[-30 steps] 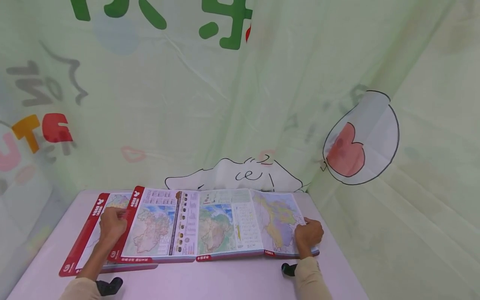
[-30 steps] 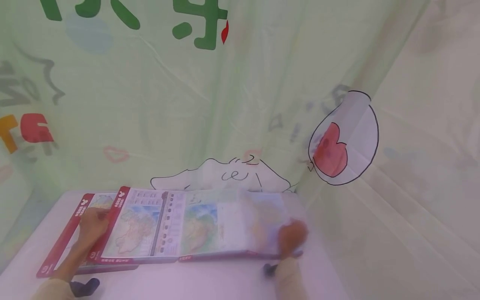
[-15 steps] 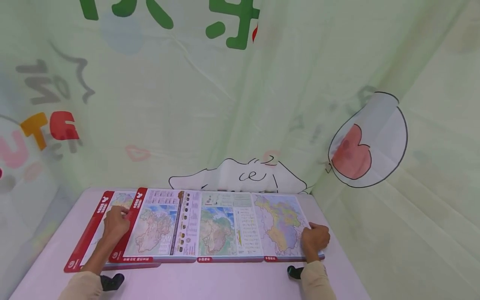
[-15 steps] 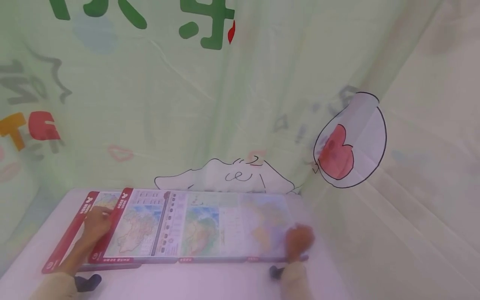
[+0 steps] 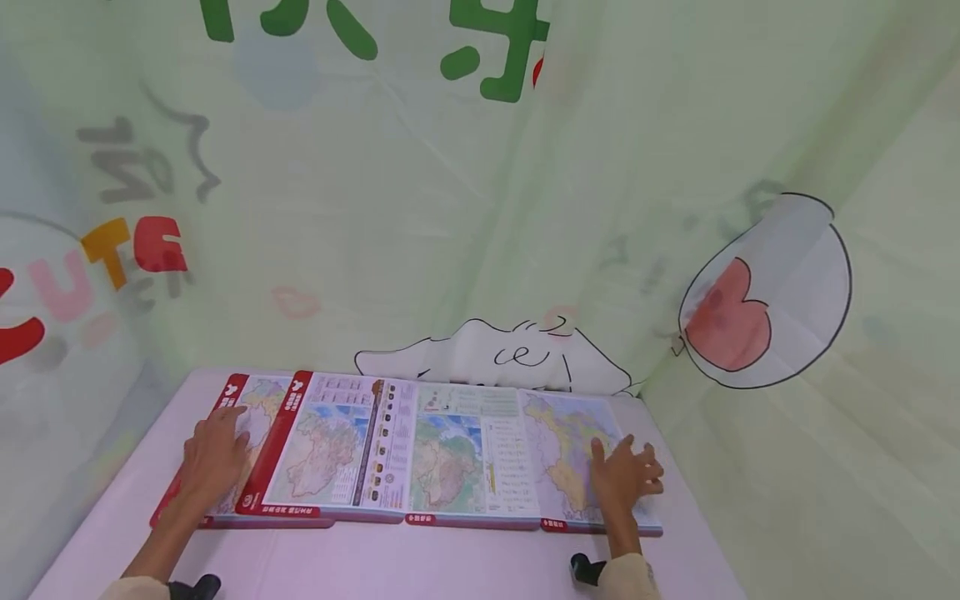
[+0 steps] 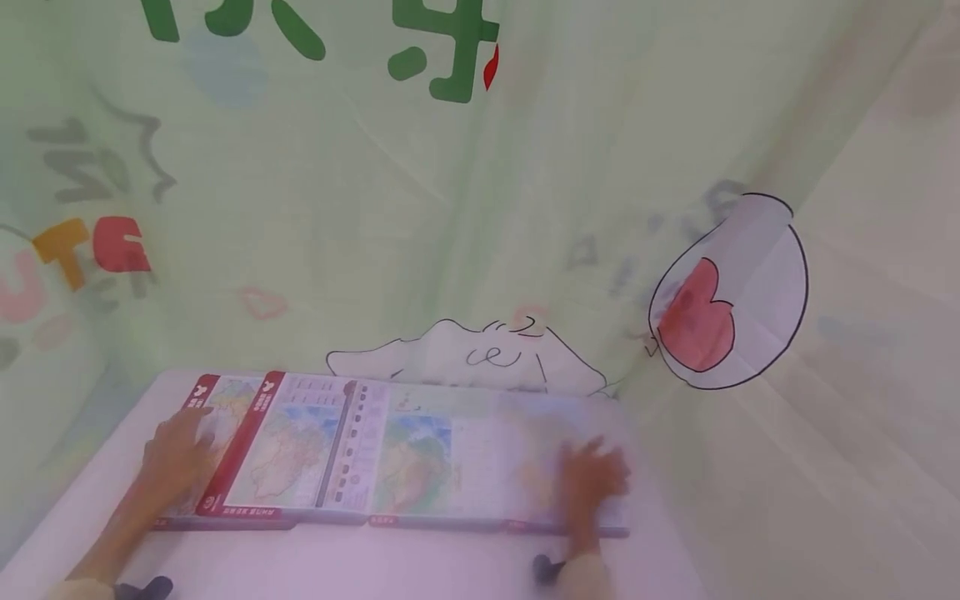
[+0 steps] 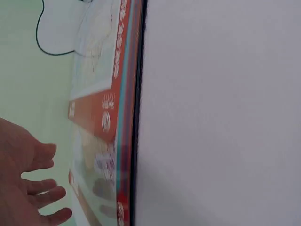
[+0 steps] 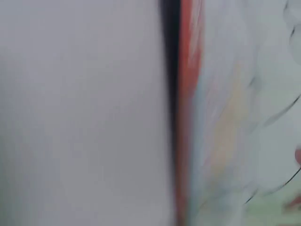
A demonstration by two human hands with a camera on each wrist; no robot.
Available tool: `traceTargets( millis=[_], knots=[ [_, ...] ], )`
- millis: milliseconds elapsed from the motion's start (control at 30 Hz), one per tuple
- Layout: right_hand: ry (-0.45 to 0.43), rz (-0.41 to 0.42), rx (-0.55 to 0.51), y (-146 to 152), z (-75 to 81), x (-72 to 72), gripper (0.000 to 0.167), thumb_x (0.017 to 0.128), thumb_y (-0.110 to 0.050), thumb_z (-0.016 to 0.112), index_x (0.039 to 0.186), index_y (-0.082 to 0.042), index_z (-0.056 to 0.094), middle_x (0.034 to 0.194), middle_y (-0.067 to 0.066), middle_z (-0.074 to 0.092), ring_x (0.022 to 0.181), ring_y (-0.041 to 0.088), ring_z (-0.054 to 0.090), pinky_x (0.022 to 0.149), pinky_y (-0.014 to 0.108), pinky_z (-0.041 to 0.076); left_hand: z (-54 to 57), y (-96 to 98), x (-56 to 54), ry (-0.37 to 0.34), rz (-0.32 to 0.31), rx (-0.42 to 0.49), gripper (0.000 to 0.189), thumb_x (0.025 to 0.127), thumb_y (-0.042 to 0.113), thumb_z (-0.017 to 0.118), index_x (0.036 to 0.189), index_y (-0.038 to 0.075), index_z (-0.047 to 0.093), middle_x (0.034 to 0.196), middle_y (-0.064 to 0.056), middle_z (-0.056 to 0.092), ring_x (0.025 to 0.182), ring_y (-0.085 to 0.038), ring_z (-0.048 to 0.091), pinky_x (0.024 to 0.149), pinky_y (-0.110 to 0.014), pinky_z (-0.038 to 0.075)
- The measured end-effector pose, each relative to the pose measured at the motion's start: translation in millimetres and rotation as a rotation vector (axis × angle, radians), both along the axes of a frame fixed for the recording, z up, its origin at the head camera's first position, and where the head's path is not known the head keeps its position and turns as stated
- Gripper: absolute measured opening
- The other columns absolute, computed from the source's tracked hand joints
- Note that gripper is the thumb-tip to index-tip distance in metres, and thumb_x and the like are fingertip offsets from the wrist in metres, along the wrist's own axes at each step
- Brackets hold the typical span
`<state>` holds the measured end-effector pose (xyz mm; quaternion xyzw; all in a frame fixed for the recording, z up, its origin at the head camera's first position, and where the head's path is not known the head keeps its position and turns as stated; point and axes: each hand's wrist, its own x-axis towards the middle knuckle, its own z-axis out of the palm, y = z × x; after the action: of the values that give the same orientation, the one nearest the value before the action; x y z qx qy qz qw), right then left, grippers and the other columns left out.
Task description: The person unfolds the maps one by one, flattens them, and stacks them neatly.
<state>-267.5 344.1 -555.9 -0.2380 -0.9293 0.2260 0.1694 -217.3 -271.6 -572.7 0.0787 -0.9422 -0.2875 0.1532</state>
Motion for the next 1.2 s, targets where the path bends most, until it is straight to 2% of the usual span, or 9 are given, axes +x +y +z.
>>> traceTargets(
  millis=[100, 200, 300, 400, 500, 633, 767, 933, 1200],
  knots=[
    [0.035, 0.292, 0.040, -51.4, 16.5, 15.8, 0.073, 0.111, -0.043, 0.056, 0.165, 0.003, 0.037, 0.163, 0.053, 0.021, 0.145, 0.077, 0.025, 0.109, 0.087, 0.021, 0.2, -12.9, 14.9, 0.010, -0.044, -0.096, 0.073, 0.093, 0.010, 0.075, 0.157, -0.009, 0.045, 0.158, -0.041, 0.039, 0.132, -0.062, 0.046, 0.107, -0.083, 0.041],
    [0.020, 0.599, 0.042, -112.4, 26.0, 32.9, 0.068, 0.110, -0.044, 0.059, 0.167, -0.010, 0.042, 0.167, 0.050, 0.022, 0.150, 0.076, 0.024, 0.115, 0.090, 0.017, -3.0, -21.8, 26.0, -0.035, -0.098, -0.131, 0.078, 0.095, 0.014, 0.075, 0.161, -0.008, 0.040, 0.163, -0.041, 0.033, 0.141, -0.064, 0.036, 0.114, -0.087, 0.032],
    [-0.073, 0.859, 0.064, -166.3, 21.9, 42.8, 0.066, 0.110, -0.046, 0.059, 0.169, -0.023, 0.041, 0.173, 0.044, 0.018, 0.156, 0.074, 0.017, 0.119, 0.091, 0.012, -8.9, -24.6, 29.3, -0.091, -0.156, -0.118, 0.080, 0.098, 0.018, 0.073, 0.163, -0.007, 0.035, 0.165, -0.042, 0.029, 0.146, -0.066, 0.026, 0.117, -0.089, 0.021],
    [-0.200, 1.002, 0.140, -208.7, 1.1, 45.7, 0.069, 0.108, -0.058, 0.056, 0.171, -0.037, 0.035, 0.178, 0.037, 0.015, 0.161, 0.070, 0.013, 0.120, 0.091, 0.010, -18.1, -26.5, 33.0, -0.113, -0.203, -0.084, 0.080, 0.100, 0.020, 0.071, 0.164, -0.008, 0.033, 0.168, -0.043, 0.026, 0.150, -0.067, 0.019, 0.118, -0.090, 0.011],
    [-0.276, 1.037, 0.255, -233.9, -23.3, 46.1, 0.074, 0.104, -0.068, 0.055, 0.171, -0.046, 0.032, 0.179, 0.033, 0.018, 0.162, 0.066, 0.015, 0.118, 0.092, 0.014, -25.5, -27.8, 35.5, -0.109, -0.232, -0.058, 0.081, 0.100, 0.020, 0.070, 0.165, -0.007, 0.032, 0.169, -0.043, 0.024, 0.154, -0.066, 0.013, 0.121, -0.089, 0.007],
    [-0.295, 1.028, 0.325, -245.3, -38.6, 45.1, 0.077, 0.102, -0.071, 0.056, 0.170, -0.049, 0.029, 0.179, 0.030, 0.021, 0.163, 0.063, 0.018, 0.118, 0.092, 0.016, -28.3, -29.7, 36.0, -0.114, -0.247, -0.061, 0.084, 0.099, 0.021, 0.072, 0.166, -0.006, 0.030, 0.171, -0.041, 0.022, 0.157, -0.064, 0.011, 0.124, -0.086, 0.009],
    [-0.307, 1.030, 0.315, -245.9, -33.8, 43.9, 0.077, 0.102, -0.071, 0.057, 0.171, -0.048, 0.030, 0.180, 0.029, 0.020, 0.164, 0.062, 0.017, 0.119, 0.091, 0.016, -22.3, -28.0, 41.0, -0.140, -0.247, -0.060, 0.085, 0.098, 0.022, 0.073, 0.166, -0.005, 0.031, 0.172, -0.041, 0.021, 0.157, -0.065, 0.011, 0.125, -0.084, 0.014],
    [-0.324, 1.039, 0.298, -243.5, -26.7, 44.6, 0.077, 0.103, -0.070, 0.057, 0.171, -0.045, 0.031, 0.179, 0.031, 0.020, 0.164, 0.063, 0.016, 0.119, 0.091, 0.016, -11.7, -18.1, 57.6, -0.181, -0.240, -0.053, 0.083, 0.100, 0.026, 0.073, 0.166, -0.004, 0.033, 0.173, -0.039, 0.022, 0.157, -0.064, 0.013, 0.124, -0.084, 0.018],
    [-0.313, 1.045, 0.259, -246.3, -32.7, 35.8, 0.078, 0.102, -0.070, 0.059, 0.171, -0.046, 0.031, 0.180, 0.029, 0.019, 0.165, 0.062, 0.014, 0.121, 0.090, 0.012, -19.6, -13.7, 89.5, -0.220, -0.210, -0.093, 0.086, 0.100, 0.031, 0.074, 0.169, 0.002, 0.032, 0.174, -0.035, 0.025, 0.159, -0.060, 0.013, 0.124, -0.083, 0.019]
  ],
)
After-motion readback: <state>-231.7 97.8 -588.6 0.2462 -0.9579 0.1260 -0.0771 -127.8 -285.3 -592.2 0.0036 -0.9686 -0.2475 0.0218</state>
